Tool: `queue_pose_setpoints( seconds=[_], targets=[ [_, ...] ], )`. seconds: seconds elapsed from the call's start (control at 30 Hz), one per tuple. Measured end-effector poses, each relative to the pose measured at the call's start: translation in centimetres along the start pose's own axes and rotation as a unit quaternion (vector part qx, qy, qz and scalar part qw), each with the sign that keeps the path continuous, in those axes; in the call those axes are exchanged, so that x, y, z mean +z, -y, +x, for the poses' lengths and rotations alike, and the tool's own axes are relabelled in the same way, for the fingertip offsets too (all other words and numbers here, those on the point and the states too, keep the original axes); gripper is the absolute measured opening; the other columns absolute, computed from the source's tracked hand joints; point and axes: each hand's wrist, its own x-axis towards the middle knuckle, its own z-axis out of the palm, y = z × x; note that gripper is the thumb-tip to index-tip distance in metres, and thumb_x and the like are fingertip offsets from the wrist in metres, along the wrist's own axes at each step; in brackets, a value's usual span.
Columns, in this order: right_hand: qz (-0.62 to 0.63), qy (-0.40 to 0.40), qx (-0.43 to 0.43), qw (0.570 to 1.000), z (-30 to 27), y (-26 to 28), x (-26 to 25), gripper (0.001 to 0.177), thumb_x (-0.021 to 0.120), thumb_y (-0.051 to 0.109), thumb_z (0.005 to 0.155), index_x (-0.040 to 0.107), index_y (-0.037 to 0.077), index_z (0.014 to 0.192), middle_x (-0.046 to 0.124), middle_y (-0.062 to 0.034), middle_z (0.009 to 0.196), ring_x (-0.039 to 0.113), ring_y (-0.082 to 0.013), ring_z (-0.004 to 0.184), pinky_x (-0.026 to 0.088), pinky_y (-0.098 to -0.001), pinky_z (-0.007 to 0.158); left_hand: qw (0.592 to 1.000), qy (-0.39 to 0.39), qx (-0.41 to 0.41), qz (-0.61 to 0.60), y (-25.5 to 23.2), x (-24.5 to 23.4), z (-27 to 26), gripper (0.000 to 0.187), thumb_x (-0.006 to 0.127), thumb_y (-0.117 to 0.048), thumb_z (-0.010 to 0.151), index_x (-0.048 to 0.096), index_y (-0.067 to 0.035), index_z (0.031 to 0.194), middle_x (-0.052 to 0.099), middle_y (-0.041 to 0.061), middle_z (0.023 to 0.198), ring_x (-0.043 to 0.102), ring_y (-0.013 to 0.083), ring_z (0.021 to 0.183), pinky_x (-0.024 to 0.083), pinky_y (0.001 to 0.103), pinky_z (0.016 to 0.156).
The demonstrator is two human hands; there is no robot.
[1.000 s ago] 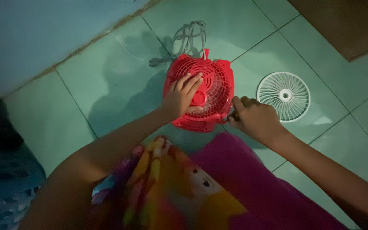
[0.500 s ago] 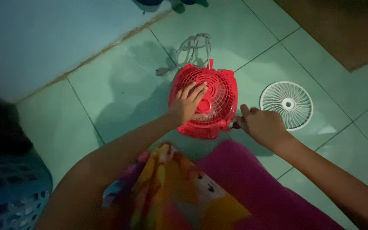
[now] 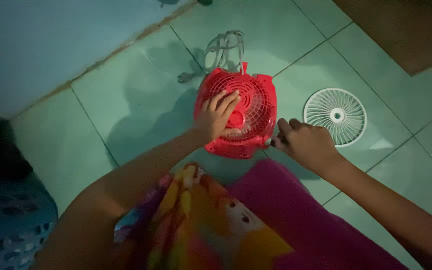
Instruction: The person uses a screwdriver to remove screws from the front grille of a pink electric fan. They detach the grille and set it aside, then continue unscrewing the rear housing to further disassemble the fan.
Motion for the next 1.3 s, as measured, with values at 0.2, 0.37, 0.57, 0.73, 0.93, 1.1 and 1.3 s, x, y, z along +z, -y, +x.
queue_pose_setpoints(
  seconds=[0.2, 0.37, 0.57, 0.73, 0.93, 1.1, 1.3],
  targets=[
    [0.05, -0.132, -0.069, 0.988, -0.3, -0.5, 0.6, 0.047, 0.071, 0.041, 0.085, 0.057, 0.003, 0.109, 0.073, -0.0147, 0.092, 0.074, -0.0307, 0.066, 0.06, -0.0418, 0.05, 0.997, 0.066, -0.028, -0.014, -0.2, -0.6, 0.1, 0.108, 0.066, -0.075, 0.083, 0.032, -0.008, 0.161, 0.025, 0.007, 0.168, 0.025, 0.0368, 0.152, 0.036, 0.062, 0.116],
    [0.006, 0.099, 0.026, 0.995, 0.3, 0.1, 0.2, 0.045, 0.057, 0.053, 0.103, 0.06, 0.009, 0.114, 0.077, -0.0076, 0.085, 0.075, -0.0242, 0.062, 0.061, -0.0396, 0.055, 0.997, 0.069, -0.027, -0.02, -0.1, -0.7, 0.3, 0.106, 0.063, -0.077, 0.087, 0.032, -0.007, 0.161, 0.024, 0.009, 0.168, 0.024, 0.0378, 0.152, 0.035, 0.064, 0.115],
    [0.003, -0.023, -0.053, 0.998, -0.1, 0.3, 0.6, 0.054, 0.064, 0.048, 0.09, 0.057, 0.007, 0.123, 0.074, -0.0099, 0.083, 0.073, -0.0303, 0.06, 0.059, -0.0432, 0.049, 0.998, 0.055, -0.028, -0.024, -0.1, -0.1, 0.0, 0.105, 0.064, -0.077, 0.087, 0.033, -0.007, 0.16, 0.025, 0.009, 0.167, 0.023, 0.0386, 0.151, 0.035, 0.064, 0.116],
    [0.022, -0.033, -0.048, 0.998, 0.0, 0.1, 0.3, 0.055, 0.066, 0.045, 0.084, 0.057, 0.003, 0.119, 0.072, -0.0139, 0.084, 0.073, -0.0272, 0.058, 0.06, -0.0397, 0.045, 0.999, 0.043, -0.023, -0.021, -0.5, -0.3, -0.1, 0.108, 0.068, -0.073, 0.086, 0.032, -0.005, 0.161, 0.023, 0.009, 0.17, 0.022, 0.0382, 0.154, 0.036, 0.065, 0.115],
    [-0.031, 0.089, 0.031, 0.995, 0.0, 0.3, -0.9, 0.051, 0.057, 0.058, 0.097, 0.061, 0.009, 0.112, 0.072, -0.0062, 0.067, 0.072, -0.0254, 0.057, 0.059, -0.0403, 0.05, 0.999, 0.042, -0.033, 0.01, -1.0, -0.3, 0.2, 0.111, 0.073, -0.072, 0.079, 0.031, -0.007, 0.16, 0.023, 0.008, 0.167, 0.024, 0.037, 0.151, 0.039, 0.062, 0.113],
    [-0.044, 0.105, 0.008, 0.993, 0.3, 0.2, -1.1, 0.049, 0.06, 0.056, 0.095, 0.061, 0.009, 0.11, 0.072, -0.0073, 0.071, 0.073, -0.0237, 0.058, 0.06, -0.0394, 0.051, 0.998, 0.048, -0.03, 0.039, -0.9, -0.5, 0.2, 0.114, 0.076, -0.071, 0.08, 0.03, -0.006, 0.162, 0.023, 0.007, 0.169, 0.026, 0.0353, 0.152, 0.042, 0.057, 0.113],
    [0.035, 0.014, -0.034, 0.999, -0.4, 0.2, -0.7, 0.048, 0.074, 0.042, 0.08, 0.056, 0.007, 0.108, 0.073, -0.01, 0.09, 0.073, -0.0275, 0.066, 0.06, -0.0421, 0.053, 0.994, 0.077, -0.05, 0.061, -1.2, -0.7, 0.8, 0.115, 0.075, -0.076, 0.075, 0.033, -0.007, 0.157, 0.025, 0.007, 0.165, 0.028, 0.0361, 0.148, 0.04, 0.059, 0.11]
  ],
)
